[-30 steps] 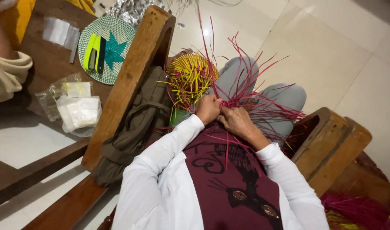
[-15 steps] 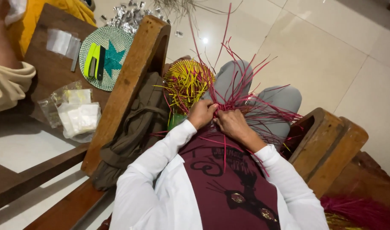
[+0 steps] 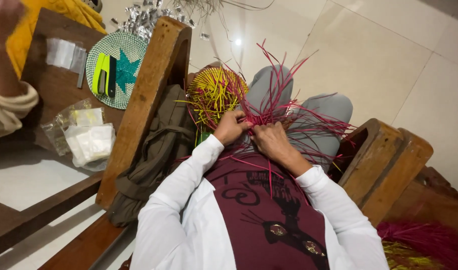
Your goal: Weaving thin pink and yellow flexible strands to construct the sides of a basket.
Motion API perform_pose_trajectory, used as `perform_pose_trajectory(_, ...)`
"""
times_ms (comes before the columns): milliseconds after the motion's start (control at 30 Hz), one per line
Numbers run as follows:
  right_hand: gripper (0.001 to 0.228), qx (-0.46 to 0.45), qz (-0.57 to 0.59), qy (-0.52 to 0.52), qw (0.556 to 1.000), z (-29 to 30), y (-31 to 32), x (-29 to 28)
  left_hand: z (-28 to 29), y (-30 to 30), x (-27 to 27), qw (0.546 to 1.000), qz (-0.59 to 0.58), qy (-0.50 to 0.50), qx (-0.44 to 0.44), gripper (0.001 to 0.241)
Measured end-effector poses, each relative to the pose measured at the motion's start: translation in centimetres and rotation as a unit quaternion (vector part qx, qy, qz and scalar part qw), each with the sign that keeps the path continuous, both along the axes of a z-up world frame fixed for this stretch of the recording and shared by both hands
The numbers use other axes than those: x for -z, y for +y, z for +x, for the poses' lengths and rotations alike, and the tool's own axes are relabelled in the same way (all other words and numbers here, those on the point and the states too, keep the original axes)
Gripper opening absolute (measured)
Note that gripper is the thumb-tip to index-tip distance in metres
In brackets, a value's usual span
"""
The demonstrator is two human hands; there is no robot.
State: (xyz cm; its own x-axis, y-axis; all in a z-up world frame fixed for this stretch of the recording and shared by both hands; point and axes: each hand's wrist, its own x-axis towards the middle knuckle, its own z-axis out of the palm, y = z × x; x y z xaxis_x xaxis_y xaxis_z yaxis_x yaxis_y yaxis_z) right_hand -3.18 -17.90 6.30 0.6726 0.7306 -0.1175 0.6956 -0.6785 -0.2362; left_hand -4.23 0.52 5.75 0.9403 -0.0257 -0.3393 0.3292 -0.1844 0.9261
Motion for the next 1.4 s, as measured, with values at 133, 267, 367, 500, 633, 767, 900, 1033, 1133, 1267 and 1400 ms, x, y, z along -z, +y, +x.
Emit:
perform_pose_trajectory(133,0.023,-0.004,-0.005,-0.017,1.0,-0.1,0.0,0.5,0.1,-0.3,-1.1,1.0,0.004,-0.002,-0.006,0.011)
perform_pose_trajectory(267,0.023,-0.01,-0.003,-0.035,0.999,-0.1,0.2,0.0,0.1,-0.4,1.6,0.999,0.038,-0.012,0.004,0.013)
perform_pose_trajectory(367,0.022,-0.01,0.009,-0.036,0.999,-0.2,0.2,0.1,0.1,-0.5,2.0,0.999,0.039,0.002,0.002,0.011)
perform_pose_trajectory(500,0.022,-0.011,0.004,-0.041,0.999,-0.3,0.1,0.4,0.1,-0.9,1.3,0.999,0.033,0.016,-0.013,0.007)
perform_pose_trajectory(633,0.022,-0.005,0.007,-0.04,0.999,-0.3,0.2,-0.3,0.5,-1.4,1.3,0.999,0.007,0.025,-0.044,0.004)
perform_pose_trajectory(767,0.027,0.022,0.061,-0.02,0.998,0.3,0.3,-2.4,0.0,-1.0,2.1,0.997,-0.004,0.054,-0.059,0.003)
perform_pose_trajectory(900,0.02,0.096,0.161,-0.035,0.982,1.2,0.3,-3.6,-0.2,-1.0,1.7,0.993,-0.038,0.035,-0.102,0.012)
perform_pose_trajectory(1033,0.012,0.122,0.252,-0.008,0.96,1.7,0.5,-3.1,-0.4,-1.6,2.5,0.989,-0.078,0.023,-0.127,0.022)
perform_pose_trajectory(1133,0.015,0.158,0.325,0.085,0.929,1.5,1.0,-1.8,-0.6,-1.8,2.3,0.989,-0.062,0.008,-0.133,0.018)
perform_pose_trajectory(1267,0.014,0.199,0.37,0.133,0.898,1.1,1.6,-2.2,-0.8,-1.9,3.1,0.99,-0.04,-0.005,-0.138,0.013)
perform_pose_trajectory(1400,0.011,0.276,0.4,0.211,0.848,1.2,1.6,-0.9,-0.7,-2.3,0.8,0.985,-0.09,-0.029,-0.144,0.02)
